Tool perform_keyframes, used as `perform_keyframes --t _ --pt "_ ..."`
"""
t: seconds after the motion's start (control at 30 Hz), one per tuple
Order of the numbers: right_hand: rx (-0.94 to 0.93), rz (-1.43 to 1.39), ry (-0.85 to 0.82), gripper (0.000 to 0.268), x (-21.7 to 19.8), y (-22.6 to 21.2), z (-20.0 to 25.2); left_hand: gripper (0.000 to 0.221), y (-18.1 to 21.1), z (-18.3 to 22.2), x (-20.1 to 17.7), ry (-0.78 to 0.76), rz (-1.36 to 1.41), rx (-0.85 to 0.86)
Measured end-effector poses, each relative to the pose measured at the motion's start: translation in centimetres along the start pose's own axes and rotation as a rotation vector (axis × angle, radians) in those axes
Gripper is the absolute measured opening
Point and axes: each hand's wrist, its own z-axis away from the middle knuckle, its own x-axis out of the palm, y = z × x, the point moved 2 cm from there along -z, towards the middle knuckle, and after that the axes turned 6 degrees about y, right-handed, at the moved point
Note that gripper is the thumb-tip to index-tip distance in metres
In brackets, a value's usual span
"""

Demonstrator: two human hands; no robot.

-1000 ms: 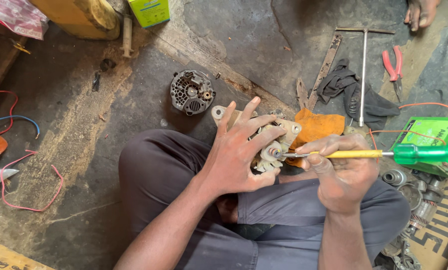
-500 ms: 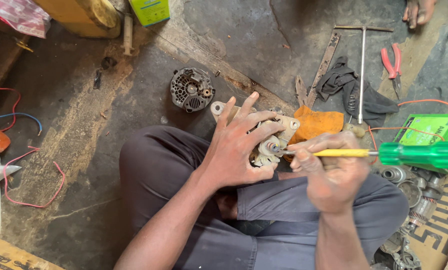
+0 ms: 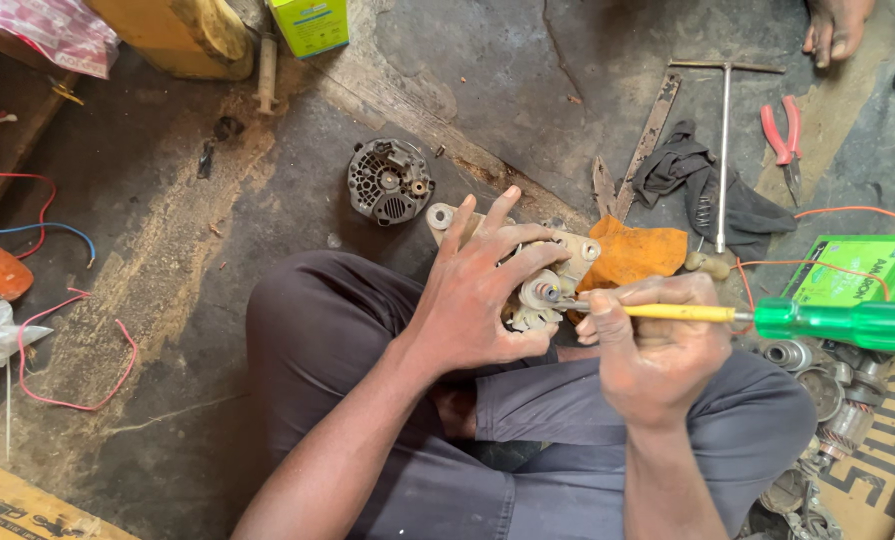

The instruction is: The person sits on the floor and cleans a disassembled electrical component with a cloth. They then use a screwdriver to adjust internal parts of the component while holding it in their lap.

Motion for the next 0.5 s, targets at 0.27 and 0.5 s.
perform_keyframes --t 0.27,0.5 --pt "0.081 0.084 0.048 0.027 -0.3 0.1 0.2 0.077 0.1 0.0 -0.1 -0.018 -0.003 0.004" --pt "0.015 -0.118 -0.054 0.028 -1.0 1.5 0.4 0.075 0.0 -0.2 -0.1 -0.045 0.006 0.002"
